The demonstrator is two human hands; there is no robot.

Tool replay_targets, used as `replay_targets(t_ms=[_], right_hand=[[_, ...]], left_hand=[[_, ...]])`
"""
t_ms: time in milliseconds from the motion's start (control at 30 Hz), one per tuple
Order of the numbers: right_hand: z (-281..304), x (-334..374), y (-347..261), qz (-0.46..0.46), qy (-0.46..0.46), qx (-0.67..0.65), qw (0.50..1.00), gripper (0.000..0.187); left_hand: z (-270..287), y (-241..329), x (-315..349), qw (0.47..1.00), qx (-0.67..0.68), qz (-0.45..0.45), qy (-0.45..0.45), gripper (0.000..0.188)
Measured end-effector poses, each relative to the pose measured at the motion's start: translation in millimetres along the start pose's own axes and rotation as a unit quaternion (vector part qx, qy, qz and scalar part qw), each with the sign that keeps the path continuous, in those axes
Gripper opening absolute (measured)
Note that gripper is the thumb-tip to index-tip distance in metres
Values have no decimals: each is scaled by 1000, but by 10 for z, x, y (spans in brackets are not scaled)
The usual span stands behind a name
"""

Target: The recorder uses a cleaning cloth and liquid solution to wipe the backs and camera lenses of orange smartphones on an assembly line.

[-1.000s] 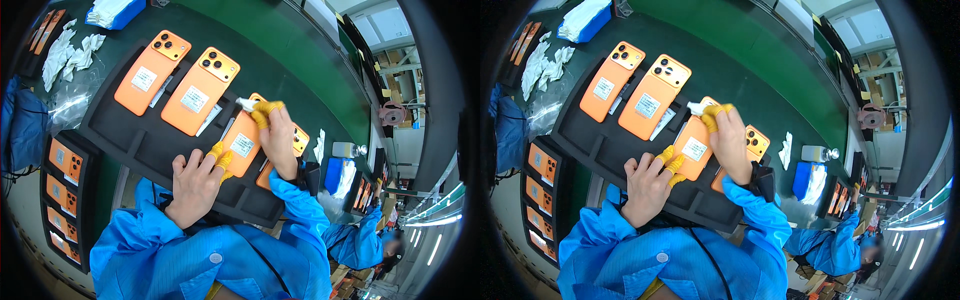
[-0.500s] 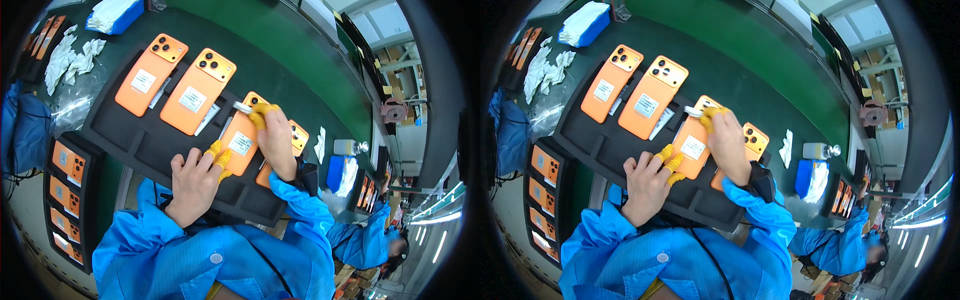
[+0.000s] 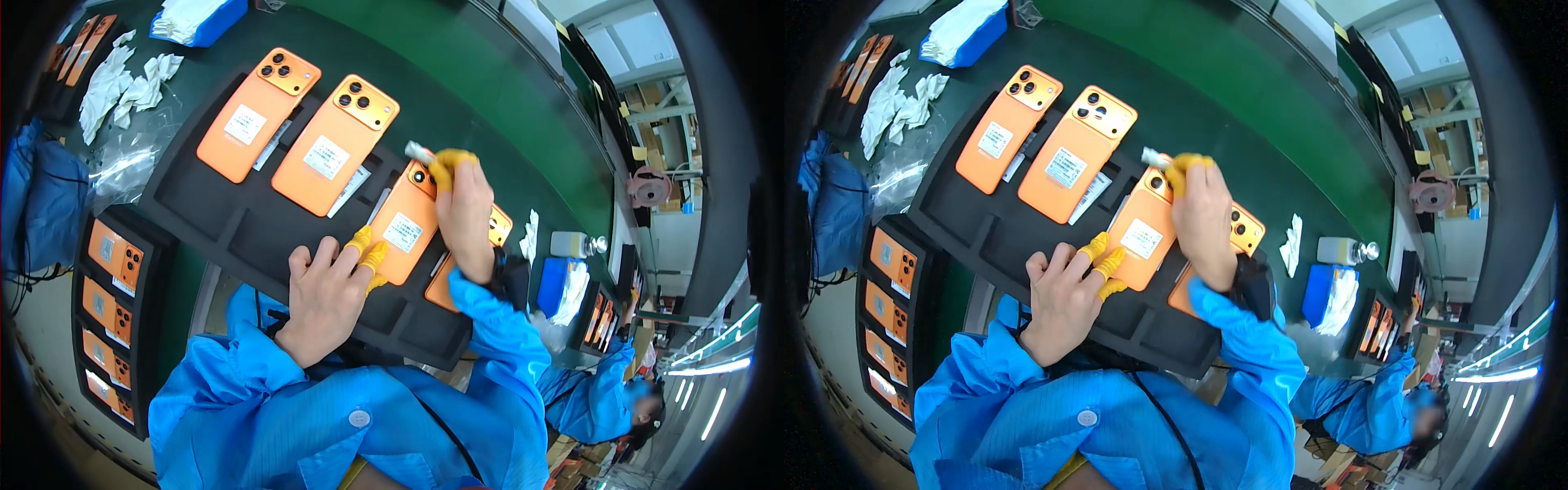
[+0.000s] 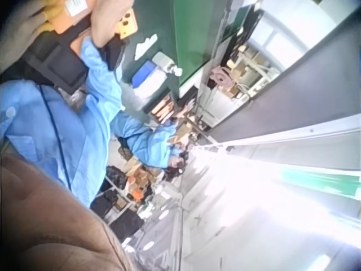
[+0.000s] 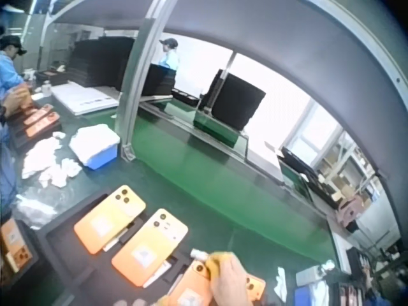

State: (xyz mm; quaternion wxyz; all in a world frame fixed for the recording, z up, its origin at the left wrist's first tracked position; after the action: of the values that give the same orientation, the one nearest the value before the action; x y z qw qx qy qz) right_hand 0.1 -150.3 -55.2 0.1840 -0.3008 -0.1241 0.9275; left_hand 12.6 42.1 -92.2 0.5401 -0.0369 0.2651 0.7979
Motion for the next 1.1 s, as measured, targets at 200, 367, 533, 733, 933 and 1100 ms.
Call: replay_targets(t_ms=[200, 367, 533, 733, 933, 1100], right_hand=[[-116, 153, -115, 52, -47, -9, 997, 15], [24, 28, 162, -82, -30, -36, 996, 10], [-168, 123, -186, 48, -67, -8, 997, 26], [33, 155, 46, -30, -7, -11, 999, 15], [-77, 52, 1, -12, -36, 8, 999, 16], [56, 163, 55, -19, -1, -22, 1000, 10]], left_hand=[[41, -20, 12, 1000, 10, 14, 10, 23], [16, -10, 1, 1000, 5, 12, 5, 23], [20, -18, -2, 1000, 3, 11, 21, 21], [10, 6, -3, 1000, 6, 8, -8, 23], [23, -17, 21, 1000, -7, 11, 19, 25], [6, 0, -11, 1000, -1, 11, -14, 27]])
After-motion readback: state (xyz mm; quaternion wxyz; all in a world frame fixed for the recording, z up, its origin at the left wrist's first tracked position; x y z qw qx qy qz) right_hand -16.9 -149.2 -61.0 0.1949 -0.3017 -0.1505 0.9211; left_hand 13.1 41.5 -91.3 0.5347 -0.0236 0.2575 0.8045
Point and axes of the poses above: each hand's wrist, its own x-axis away from the middle knuckle, its own z-axis out of the back of the hand, y = z × x, the point moved 8 cm from there along -x, towards the middle knuckle, and after that the axes turned 4 degrees about -z, right-handed, at the moved point
